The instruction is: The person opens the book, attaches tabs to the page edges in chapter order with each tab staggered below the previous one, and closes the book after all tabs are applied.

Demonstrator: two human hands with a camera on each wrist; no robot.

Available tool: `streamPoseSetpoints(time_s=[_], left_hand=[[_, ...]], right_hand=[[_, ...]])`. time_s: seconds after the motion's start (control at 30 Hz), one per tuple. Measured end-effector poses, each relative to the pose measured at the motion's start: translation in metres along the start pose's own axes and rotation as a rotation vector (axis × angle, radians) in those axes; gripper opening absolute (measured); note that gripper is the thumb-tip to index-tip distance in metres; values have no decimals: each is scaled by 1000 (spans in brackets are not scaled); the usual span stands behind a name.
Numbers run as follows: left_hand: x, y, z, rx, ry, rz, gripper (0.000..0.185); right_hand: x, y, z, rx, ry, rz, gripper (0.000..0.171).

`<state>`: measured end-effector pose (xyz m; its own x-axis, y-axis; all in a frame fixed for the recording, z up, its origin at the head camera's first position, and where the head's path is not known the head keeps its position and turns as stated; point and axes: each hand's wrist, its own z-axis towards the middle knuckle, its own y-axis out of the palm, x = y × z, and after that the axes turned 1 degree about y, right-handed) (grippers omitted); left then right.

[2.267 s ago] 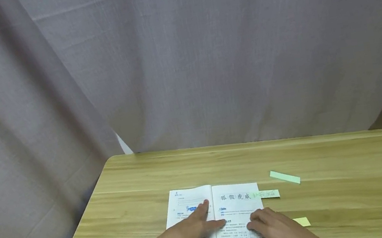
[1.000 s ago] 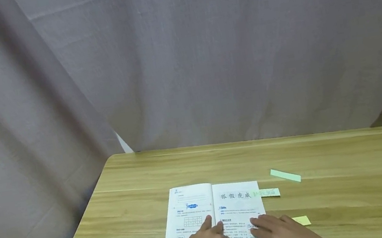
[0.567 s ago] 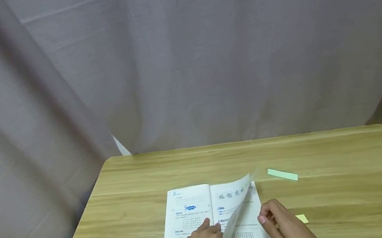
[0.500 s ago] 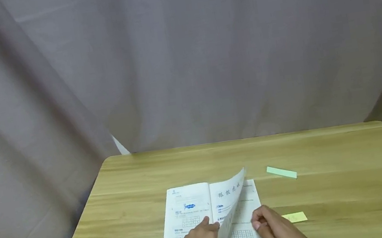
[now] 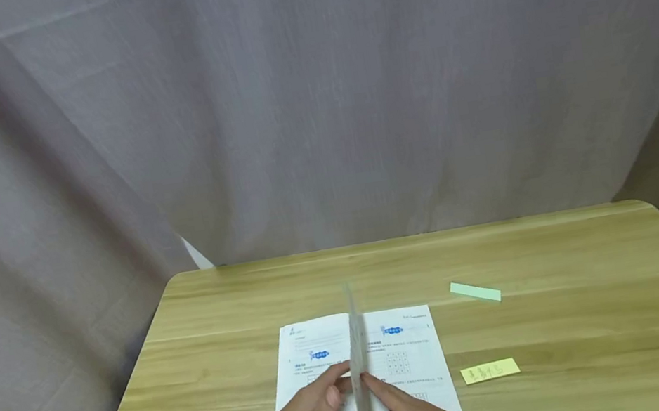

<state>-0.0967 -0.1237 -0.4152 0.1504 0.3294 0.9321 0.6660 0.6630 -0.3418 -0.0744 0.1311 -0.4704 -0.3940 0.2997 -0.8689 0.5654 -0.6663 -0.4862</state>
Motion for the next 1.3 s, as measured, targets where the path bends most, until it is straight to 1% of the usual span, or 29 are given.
streamPoseSetpoints(time_s=[0.07,0.1,0.17,0.2,0.23,0.3,0.37,0.4,0.5,0.6,0.77,0.83,0.9,0.97,1.0,1.03,1.13,1.17,1.23,1.3], left_hand=[[-3,-7,-2,20,-26,-150,75],[-5,-10,-2,37,-52,-224,77],[-10,-16,1,78,-100,-351,78],[-13,-19,3,103,-127,-399,76],[-17,-22,4,123,-145,-424,73],[-25,-29,7,151,-155,-421,64],[-33,-36,7,178,-154,-337,49],[-37,-39,6,192,-153,-277,43],[-45,-46,2,244,-172,-80,33],[-49,-49,-2,304,-229,123,34],[-50,-46,-4,377,-329,466,51],[-48,-43,-3,403,-377,635,56],[-42,-40,0,420,-430,786,55],[-36,-35,4,428,-427,895,51],[-33,-33,6,424,-402,923,48],[-30,-30,8,412,-367,931,45],[-26,-23,14,363,-227,886,38],[-24,-21,17,341,-194,866,37],[-23,-17,21,302,-149,816,34],[-22,-13,24,276,-116,796,30]], right_hand=[[1,1,4,-32,-23,-6,60],[1,2,5,-50,-24,-15,60],[3,4,7,-82,-23,-38,59],[4,5,8,-93,-25,-59,58],[5,5,8,-102,-27,-86,58],[8,6,9,-114,-29,-128,58],[11,6,8,-117,-28,-142,58],[13,6,7,-119,-25,-142,58],[16,5,5,-122,-33,-134,59],[17,4,5,-126,-62,-137,60],[17,3,7,-137,-103,-152,59],[15,2,8,-153,-99,-158,59],[14,0,9,-176,-80,-164,58],[12,-3,10,-196,-60,-179,58],[12,-4,10,-204,-51,-185,57],[11,-5,10,-210,-46,-188,57],[11,-10,10,-221,-49,-202,57],[12,-11,10,-227,-55,-199,57],[13,-12,11,-235,-86,-208,57],[15,-12,10,-238,-121,-230,58]])
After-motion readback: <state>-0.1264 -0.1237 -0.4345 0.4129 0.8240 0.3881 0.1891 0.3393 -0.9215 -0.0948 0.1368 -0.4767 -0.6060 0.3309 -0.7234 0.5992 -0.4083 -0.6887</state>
